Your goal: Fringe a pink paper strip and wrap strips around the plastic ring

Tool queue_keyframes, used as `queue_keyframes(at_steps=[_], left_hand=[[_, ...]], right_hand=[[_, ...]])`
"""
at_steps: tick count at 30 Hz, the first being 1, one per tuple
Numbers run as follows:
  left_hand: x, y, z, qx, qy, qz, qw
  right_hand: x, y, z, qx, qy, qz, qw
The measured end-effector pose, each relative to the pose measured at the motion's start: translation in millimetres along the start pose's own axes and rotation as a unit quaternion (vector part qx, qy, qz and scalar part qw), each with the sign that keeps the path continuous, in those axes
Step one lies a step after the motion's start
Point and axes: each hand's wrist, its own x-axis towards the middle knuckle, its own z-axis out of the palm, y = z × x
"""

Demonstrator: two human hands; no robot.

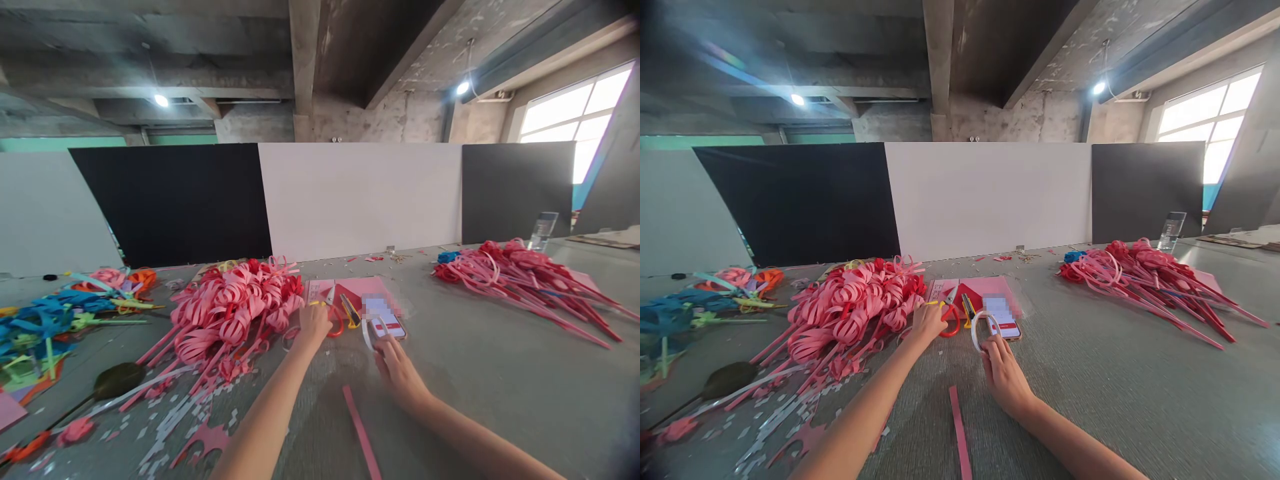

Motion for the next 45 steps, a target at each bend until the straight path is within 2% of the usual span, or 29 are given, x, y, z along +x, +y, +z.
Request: queue_keyframes(at_steps=[9,14,17,20,21,23,24,26,28,32,37,40,45], left_hand=[[0,11,15.0,-0.007,0.011,0.006,1.0],[-13,9,-0.9,-0.026,0.053,0.034,0.998],[-42,11,-15.0,-0.058,0.093,0.078,0.991],[-84,9,-16.7,-0.1,0.122,0.116,0.981],[-99,8,-13.8,-0.123,0.129,0.13,0.975],[-126,3,-4.6,-0.256,0.167,0.163,0.938],[-137,1,0.6,-0.303,0.18,0.16,0.922],[-154,-3,10.1,-0.354,0.197,0.149,0.902],[-163,-4,17.2,-0.372,0.196,0.142,0.896],[-166,-5,27.2,-0.362,0.191,0.176,0.895],[-162,-8,37.4,-0.311,0.216,0.209,0.902],[-161,-9,39.5,-0.315,0.223,0.2,0.901],[-158,-8,33.3,-0.357,0.196,0.163,0.899]], right_hand=[[1,-1,-2,0.004,-0.02,-0.009,1.0],[1,-3,-4,0.012,-0.032,0.0,0.999],[2,-3,-5,0.016,-0.051,0.007,0.999],[2,-9,-8,0.018,-0.058,0.001,0.998],[2,-14,-9,0.014,-0.063,-0.014,0.998],[-1,-25,-10,0.001,-0.077,-0.067,0.995],[-4,-32,-10,-0.005,-0.089,-0.101,0.991],[-10,-45,-9,-0.001,-0.103,-0.154,0.983],[-17,-53,-9,0.011,-0.106,-0.161,0.981],[-23,-55,-8,0.019,-0.109,-0.111,0.988],[-21,-51,-6,0.028,-0.141,-0.123,0.982],[-19,-51,-6,0.022,-0.155,-0.111,0.981],[-17,-55,-7,0.003,-0.167,-0.09,0.982]])
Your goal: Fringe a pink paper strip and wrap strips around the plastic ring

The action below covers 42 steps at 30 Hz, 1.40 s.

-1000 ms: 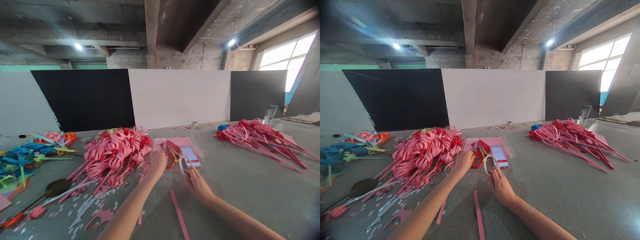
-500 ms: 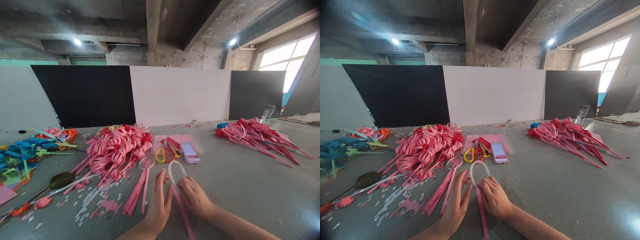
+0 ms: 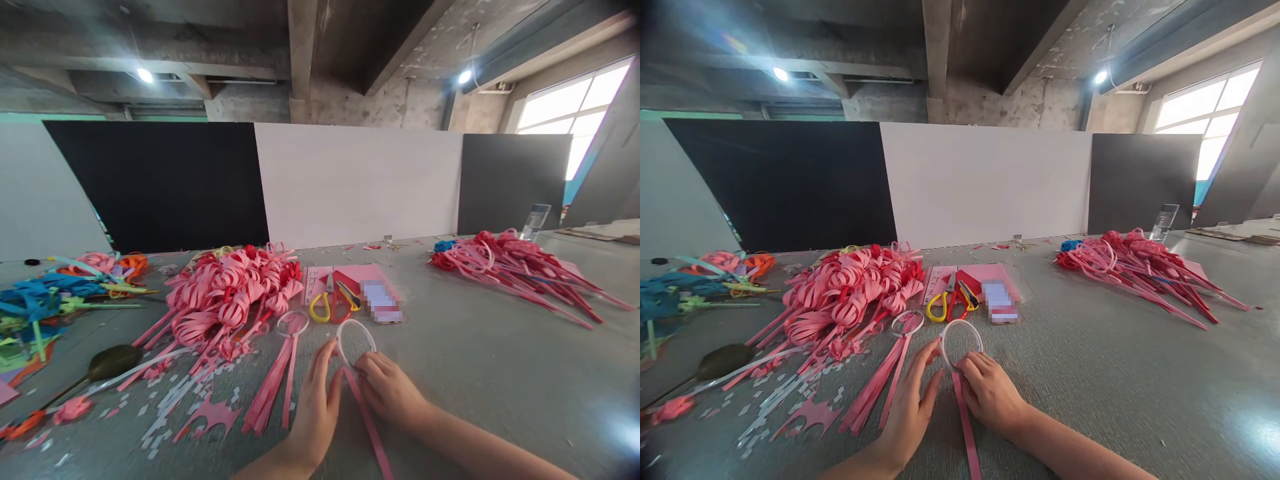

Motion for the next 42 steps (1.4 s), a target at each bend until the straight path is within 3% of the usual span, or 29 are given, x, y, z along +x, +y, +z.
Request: queue_keyframes(at_steps=[8,14,19,26,32,37,42], left_hand=[[5,6,-5.8,-0.032,0.012,-0.02,0.999],[5,3,-3.2,-0.031,-0.027,-0.02,0.999],[0,5,-0.8,0.015,-0.007,-0.006,1.0],[-4,18,-4.1,0.132,-0.2,0.078,0.968],[-12,23,-0.2,0.144,-0.228,0.125,0.955],[-13,22,-0.6,0.108,-0.23,0.053,0.966],[-6,14,-2.2,0.054,-0.219,-0.003,0.974]], right_hand=[[-3,2,3,0.015,-0.013,0.133,0.991],[-1,8,4,0.024,0.008,0.109,0.994],[1,13,5,0.02,0.052,0.156,0.986],[1,19,5,-0.05,0.1,0.183,0.977],[4,16,2,-0.011,0.077,0.126,0.989],[5,16,0,0.03,0.071,0.117,0.99],[5,17,-2,0.06,0.089,0.164,0.981]])
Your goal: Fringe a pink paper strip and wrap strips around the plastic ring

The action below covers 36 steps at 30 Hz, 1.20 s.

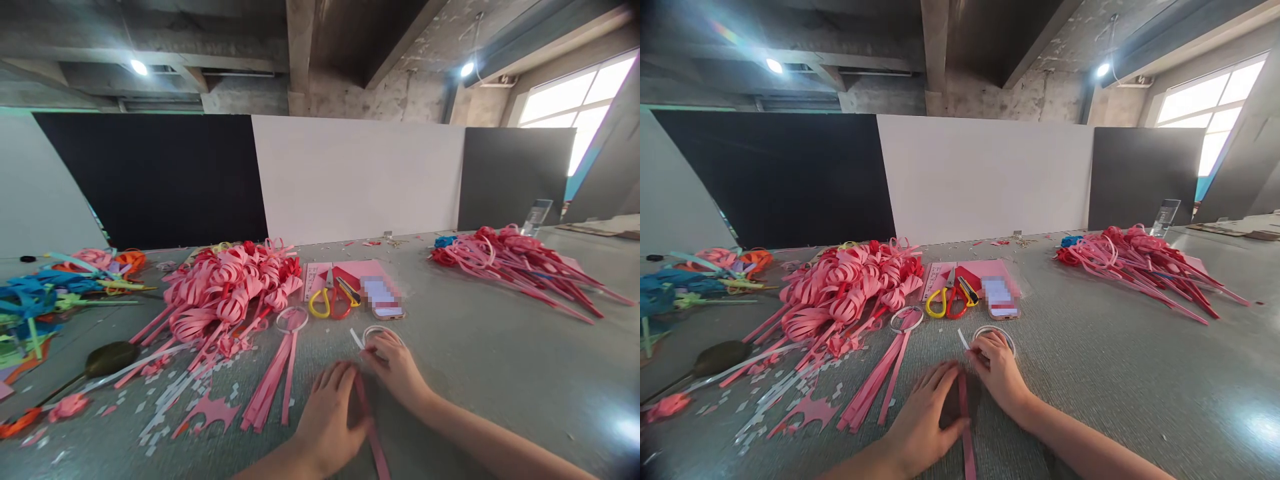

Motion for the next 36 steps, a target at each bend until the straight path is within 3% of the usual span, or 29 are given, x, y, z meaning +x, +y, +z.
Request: queue_keyframes(at_steps=[5,13,17,25,28,31,36], left_hand=[[4,0,-2.2,-0.065,-0.026,0.027,0.997],[7,3,-5.6,-0.173,-0.01,-0.029,0.984],[10,-1,-5.5,-0.206,0.03,-0.051,0.977],[14,-14,-0.1,-0.37,0.087,-0.149,0.913],[16,-15,0.4,-0.374,0.116,-0.152,0.908],[17,-17,1.2,-0.369,0.112,-0.15,0.91],[16,-20,3.4,-0.371,0.099,-0.168,0.908]], right_hand=[[0,4,0,0.036,-0.009,0.057,0.998],[1,7,1,0.07,-0.027,0.075,0.994],[1,7,1,0.082,-0.054,0.077,0.992],[1,3,-2,0.084,-0.048,0.078,0.992],[0,2,-3,0.095,-0.027,0.074,0.992],[-1,0,-4,0.1,-0.01,0.071,0.992],[0,-4,-7,0.106,-0.037,0.076,0.991]])
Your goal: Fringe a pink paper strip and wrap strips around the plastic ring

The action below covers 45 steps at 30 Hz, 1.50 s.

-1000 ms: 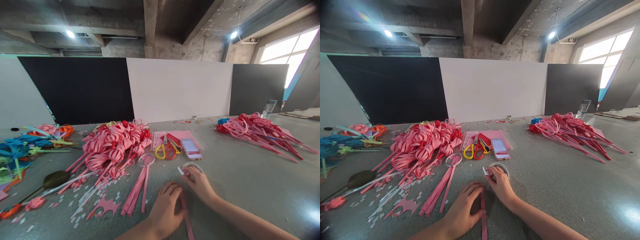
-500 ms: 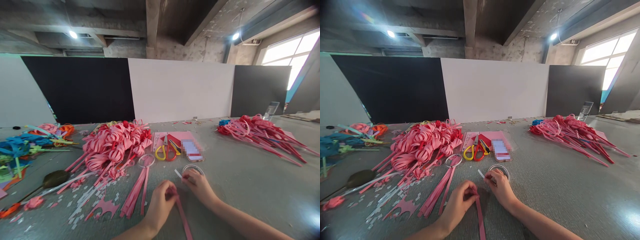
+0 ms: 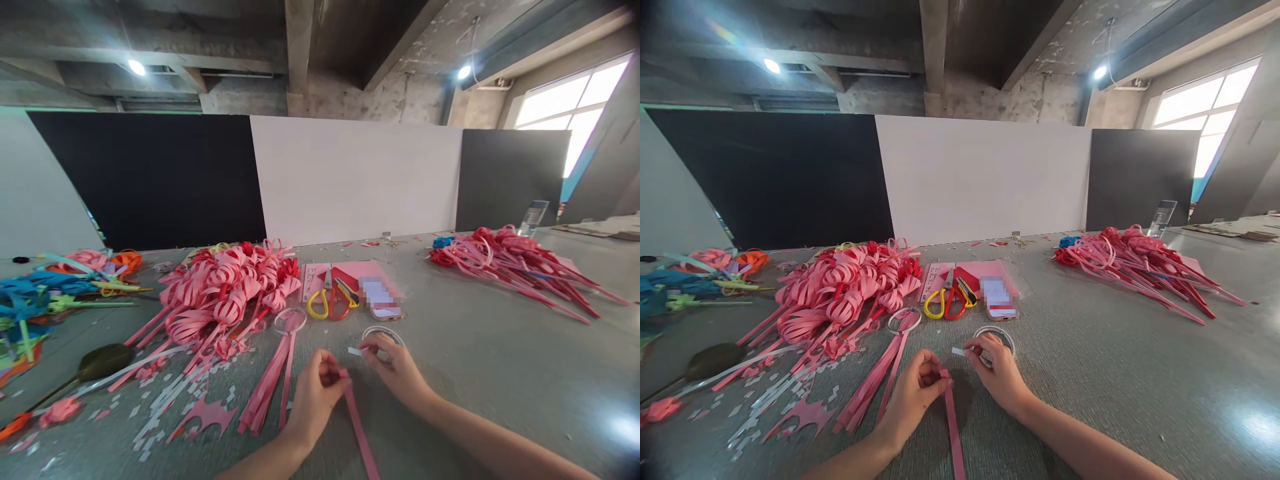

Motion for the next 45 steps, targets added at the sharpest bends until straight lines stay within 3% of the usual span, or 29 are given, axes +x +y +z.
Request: queue_keyframes(at_steps=[4,9,15,24,45], left_hand=[[0,1,-0.5,0.02,-0.003,0.01,1.0],[0,7,-0.6,0.038,-0.02,0.012,0.999],[1,3,-0.1,0.029,-0.032,0.019,0.999],[1,0,0.6,0.025,-0.051,0.028,0.998],[1,3,0.9,0.063,-0.058,0.015,0.996]], right_hand=[[0,-1,0,-0.013,-0.004,-0.007,1.0],[-7,-6,5,-0.041,0.046,0.004,0.998],[-12,-14,9,-0.008,-0.001,-0.033,0.999],[-12,-11,11,-0.015,0.005,-0.063,0.998],[-10,-15,10,0.014,-0.019,-0.015,1.0]])
